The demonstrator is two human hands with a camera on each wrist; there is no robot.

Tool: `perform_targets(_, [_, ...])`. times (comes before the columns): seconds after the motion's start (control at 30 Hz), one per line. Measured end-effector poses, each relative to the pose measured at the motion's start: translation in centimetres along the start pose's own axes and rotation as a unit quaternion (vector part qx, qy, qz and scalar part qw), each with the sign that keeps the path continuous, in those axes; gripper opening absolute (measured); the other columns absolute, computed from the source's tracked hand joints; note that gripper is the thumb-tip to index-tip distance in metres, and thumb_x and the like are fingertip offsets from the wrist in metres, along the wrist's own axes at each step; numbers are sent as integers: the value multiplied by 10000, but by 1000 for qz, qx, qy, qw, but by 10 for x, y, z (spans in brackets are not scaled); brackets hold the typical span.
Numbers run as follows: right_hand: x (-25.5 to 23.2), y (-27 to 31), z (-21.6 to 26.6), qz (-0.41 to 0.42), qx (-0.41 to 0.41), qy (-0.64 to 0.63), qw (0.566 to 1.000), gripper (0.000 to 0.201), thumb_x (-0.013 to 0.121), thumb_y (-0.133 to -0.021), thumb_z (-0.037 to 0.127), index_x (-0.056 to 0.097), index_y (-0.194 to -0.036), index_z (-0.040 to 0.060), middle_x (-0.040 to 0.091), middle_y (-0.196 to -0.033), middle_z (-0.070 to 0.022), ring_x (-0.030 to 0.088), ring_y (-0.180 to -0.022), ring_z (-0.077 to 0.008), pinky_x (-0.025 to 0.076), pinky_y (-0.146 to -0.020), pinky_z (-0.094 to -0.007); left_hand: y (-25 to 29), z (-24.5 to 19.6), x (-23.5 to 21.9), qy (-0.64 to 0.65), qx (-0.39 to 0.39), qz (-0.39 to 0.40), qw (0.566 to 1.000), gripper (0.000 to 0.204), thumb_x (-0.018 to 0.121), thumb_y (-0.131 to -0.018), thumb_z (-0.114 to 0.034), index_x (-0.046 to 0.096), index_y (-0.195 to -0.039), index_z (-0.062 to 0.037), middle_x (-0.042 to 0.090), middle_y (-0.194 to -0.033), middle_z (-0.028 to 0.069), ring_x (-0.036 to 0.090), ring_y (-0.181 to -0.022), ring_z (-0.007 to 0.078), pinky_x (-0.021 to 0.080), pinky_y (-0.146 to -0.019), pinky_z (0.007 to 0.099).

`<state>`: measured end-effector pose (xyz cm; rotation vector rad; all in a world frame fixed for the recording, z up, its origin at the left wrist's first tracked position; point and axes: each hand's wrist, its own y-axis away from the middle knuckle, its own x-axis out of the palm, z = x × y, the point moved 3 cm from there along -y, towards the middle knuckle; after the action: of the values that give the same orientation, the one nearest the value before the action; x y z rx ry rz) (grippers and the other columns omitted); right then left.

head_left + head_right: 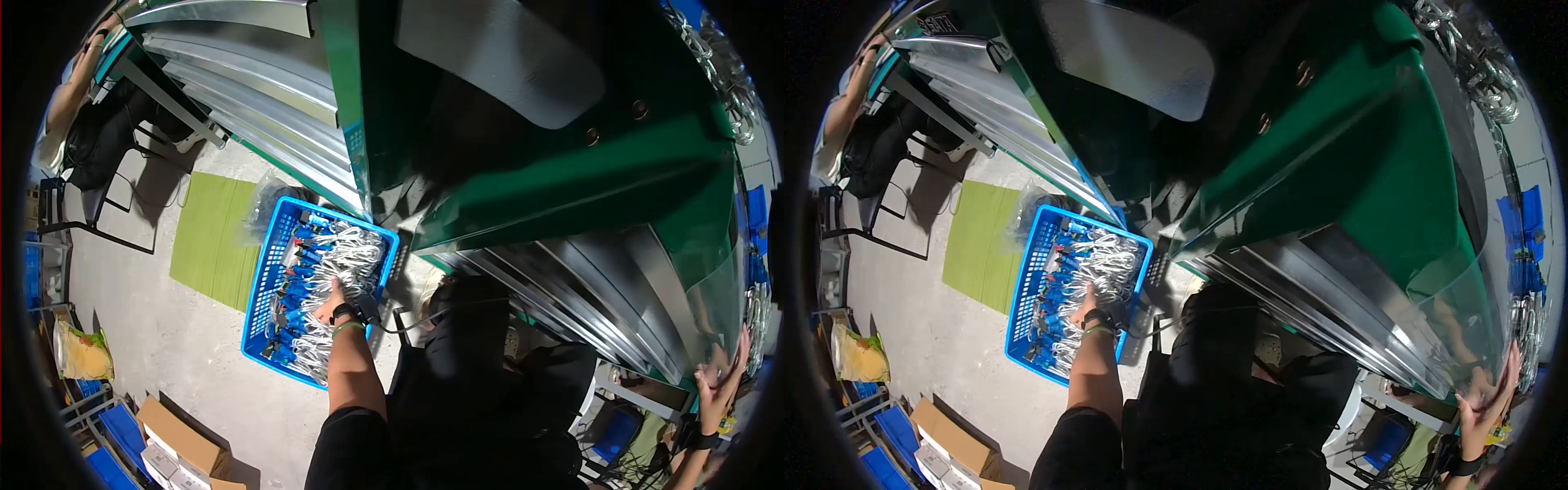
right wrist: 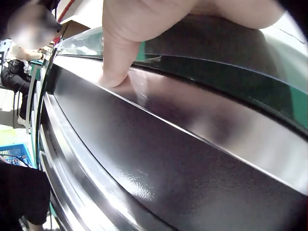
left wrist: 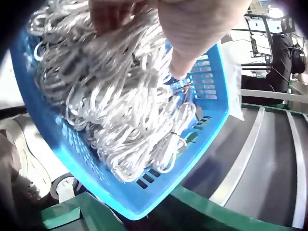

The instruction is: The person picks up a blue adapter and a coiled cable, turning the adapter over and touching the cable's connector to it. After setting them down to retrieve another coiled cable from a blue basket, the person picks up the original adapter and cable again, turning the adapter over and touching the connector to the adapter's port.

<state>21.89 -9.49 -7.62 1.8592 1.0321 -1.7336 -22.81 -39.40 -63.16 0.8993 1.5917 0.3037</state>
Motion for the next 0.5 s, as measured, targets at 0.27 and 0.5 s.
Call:
perform_targets(0.27, [0, -2, 0, 2, 3, -5, 1000, 764, 660, -747, 274, 266, -1362, 52, 249, -1406, -155, 273, -1289, -289, 359, -987, -426, -41, -11, 19, 162, -55, 129, 977, 607, 788, -560, -240, 513, -972, 111, 628, -887, 178, 614, -759, 275, 508, -693, 356])
perform_targets(0.5, [2, 0, -3, -5, 15, -61, 998, 785, 670, -735, 229, 247, -1363, 22, 243, -1415, -160, 250, -1309, -297, 195, -1077, -390, -119, 25, 23, 305, 59, 436, 844, 287, 598, -730, -319, 579, -868, -68, 583, -817, 46, 539, -724, 186, 440, -625, 339])
